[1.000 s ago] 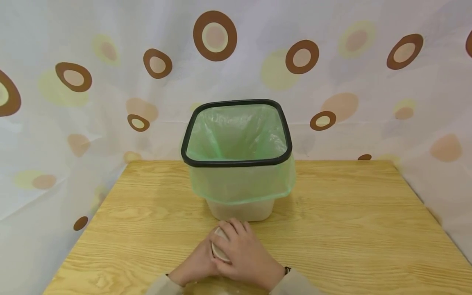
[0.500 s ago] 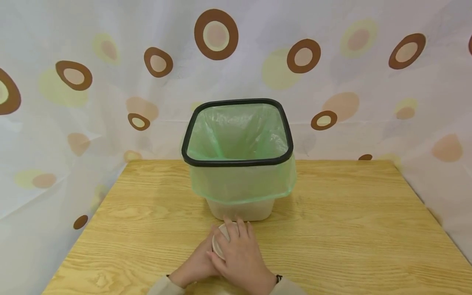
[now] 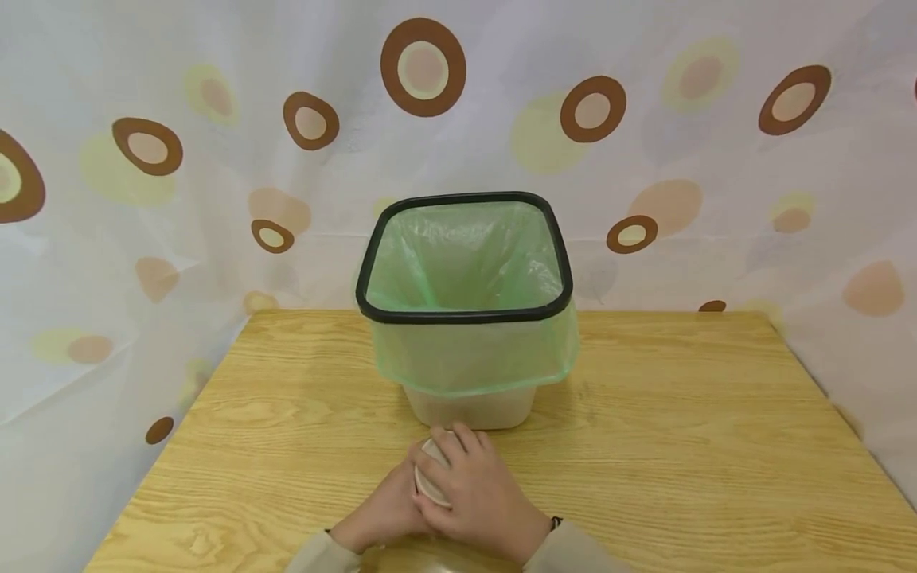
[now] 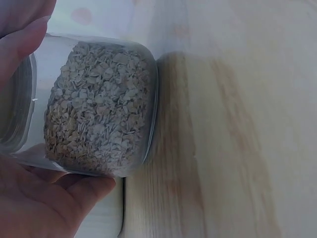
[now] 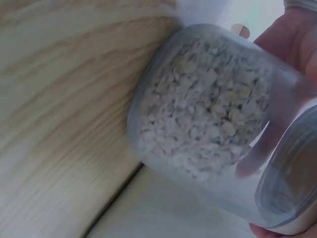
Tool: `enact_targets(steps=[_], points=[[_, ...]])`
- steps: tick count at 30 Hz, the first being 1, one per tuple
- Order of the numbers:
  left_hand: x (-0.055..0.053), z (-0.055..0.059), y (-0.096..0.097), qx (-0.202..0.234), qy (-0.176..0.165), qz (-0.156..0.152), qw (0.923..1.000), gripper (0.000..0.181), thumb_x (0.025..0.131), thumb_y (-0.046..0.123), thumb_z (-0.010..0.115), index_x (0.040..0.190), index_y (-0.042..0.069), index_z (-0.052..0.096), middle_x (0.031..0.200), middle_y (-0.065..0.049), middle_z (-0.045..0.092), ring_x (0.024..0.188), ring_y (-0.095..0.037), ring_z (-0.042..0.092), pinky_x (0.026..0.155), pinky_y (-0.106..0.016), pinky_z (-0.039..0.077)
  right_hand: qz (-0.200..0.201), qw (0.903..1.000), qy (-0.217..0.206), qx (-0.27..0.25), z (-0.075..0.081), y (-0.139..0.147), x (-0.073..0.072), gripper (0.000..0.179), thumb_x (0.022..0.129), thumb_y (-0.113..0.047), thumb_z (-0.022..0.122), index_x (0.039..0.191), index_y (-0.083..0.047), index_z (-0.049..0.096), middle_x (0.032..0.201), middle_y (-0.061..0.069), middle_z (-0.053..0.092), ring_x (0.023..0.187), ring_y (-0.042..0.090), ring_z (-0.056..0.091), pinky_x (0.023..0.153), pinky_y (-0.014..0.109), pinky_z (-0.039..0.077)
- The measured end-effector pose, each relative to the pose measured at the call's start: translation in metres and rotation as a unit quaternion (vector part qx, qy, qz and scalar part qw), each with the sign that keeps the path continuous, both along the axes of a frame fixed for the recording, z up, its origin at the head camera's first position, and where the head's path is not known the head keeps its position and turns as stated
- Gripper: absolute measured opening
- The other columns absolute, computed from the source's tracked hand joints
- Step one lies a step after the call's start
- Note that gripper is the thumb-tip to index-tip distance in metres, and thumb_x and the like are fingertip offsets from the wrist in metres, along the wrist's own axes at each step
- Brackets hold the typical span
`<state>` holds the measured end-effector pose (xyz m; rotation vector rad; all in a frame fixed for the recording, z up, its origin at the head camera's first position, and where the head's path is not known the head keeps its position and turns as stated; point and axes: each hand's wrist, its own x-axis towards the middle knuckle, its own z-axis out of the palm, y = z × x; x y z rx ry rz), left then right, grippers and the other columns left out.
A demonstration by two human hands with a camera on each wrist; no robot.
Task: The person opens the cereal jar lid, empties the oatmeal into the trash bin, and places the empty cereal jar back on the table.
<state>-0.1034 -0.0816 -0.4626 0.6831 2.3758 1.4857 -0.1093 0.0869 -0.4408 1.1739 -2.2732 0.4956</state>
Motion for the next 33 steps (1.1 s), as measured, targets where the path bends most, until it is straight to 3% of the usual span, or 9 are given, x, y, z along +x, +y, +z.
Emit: enact_targets(steps=[5,11,14,18,21,27,33], points=[[0.000,-0.001,0.000,-0.004,-0.002,-0.004,1.0000,0.093,0.079,0.023,0.081,0.150,0.003,0.024,0.145,-0.014,0.040,0.123,-0.024,0.050,0.098,-0.031,0.043,-0.006,0.9992,-0.032,0.025,0.007,0.002,0.002,0.041,0.094,-0.046,0.058,0.126,-0.021,0.062,0.124,0.008,0.057,0.106,0.028,0.053,0.081,0.045,0.046],[0.002,0.000,-0.001,0.000,0.004,0.006,1.0000,0.088,0.084,0.022,0.077,0.149,-0.001,0.022,0.144,-0.020,0.041,0.126,-0.033,0.048,0.101,-0.037,0.042,-0.091,0.9874,-0.108,0.070,0.022,-0.005,0.021,0.052,0.093,-0.055,0.055,0.132,-0.021,0.061,0.140,0.021,0.048,0.119,0.049,0.048,0.086,0.061,0.045],[0.003,0.001,-0.001,-0.002,0.013,0.011,0.9999,0.085,0.086,0.021,0.075,0.146,-0.006,0.022,0.140,-0.022,0.044,0.124,-0.034,0.050,0.100,-0.038,0.043,-0.124,0.9845,-0.097,0.077,0.019,-0.011,0.026,0.050,0.096,-0.051,0.053,0.133,-0.018,0.060,0.141,0.025,0.046,0.120,0.053,0.046,0.084,0.064,0.045],[0.003,0.000,0.000,0.006,0.004,0.008,0.9999,0.085,0.086,0.022,0.074,0.148,-0.004,0.022,0.140,-0.019,0.045,0.125,-0.033,0.049,0.099,-0.036,0.043,-0.136,0.9870,-0.052,0.066,0.010,-0.015,0.028,0.050,0.102,-0.049,0.039,0.133,-0.015,0.060,0.140,0.025,0.046,0.120,0.052,0.047,0.082,0.066,0.044],[0.003,0.000,0.001,0.010,0.002,0.008,0.9999,0.084,0.085,0.021,0.075,0.149,0.000,0.024,0.139,-0.017,0.046,0.124,-0.031,0.050,0.099,-0.035,0.044,-0.130,0.9900,-0.015,0.053,0.006,-0.014,0.026,0.055,0.104,-0.049,0.028,0.131,-0.013,0.061,0.137,0.024,0.048,0.116,0.049,0.050,0.079,0.062,0.045],[0.002,0.000,0.001,-0.001,0.009,0.018,0.9998,0.086,0.080,0.020,0.079,0.147,-0.001,0.028,0.136,-0.016,0.049,0.120,-0.028,0.052,0.096,-0.035,0.046,-0.088,0.9936,0.056,0.044,0.002,-0.009,0.016,0.057,0.105,-0.047,0.021,0.126,-0.015,0.063,0.126,0.021,0.054,0.105,0.043,0.055,0.070,0.053,0.048],[0.001,-0.001,0.001,0.026,-0.008,0.003,0.9996,0.092,0.078,0.017,0.082,0.148,0.000,0.024,0.141,-0.015,0.043,0.121,-0.025,0.051,0.097,-0.030,0.044,-0.014,0.9966,0.058,0.057,0.002,0.002,0.007,0.053,0.106,-0.045,0.023,0.128,-0.017,0.062,0.129,0.017,0.054,0.107,0.036,0.053,0.077,0.048,0.047]])
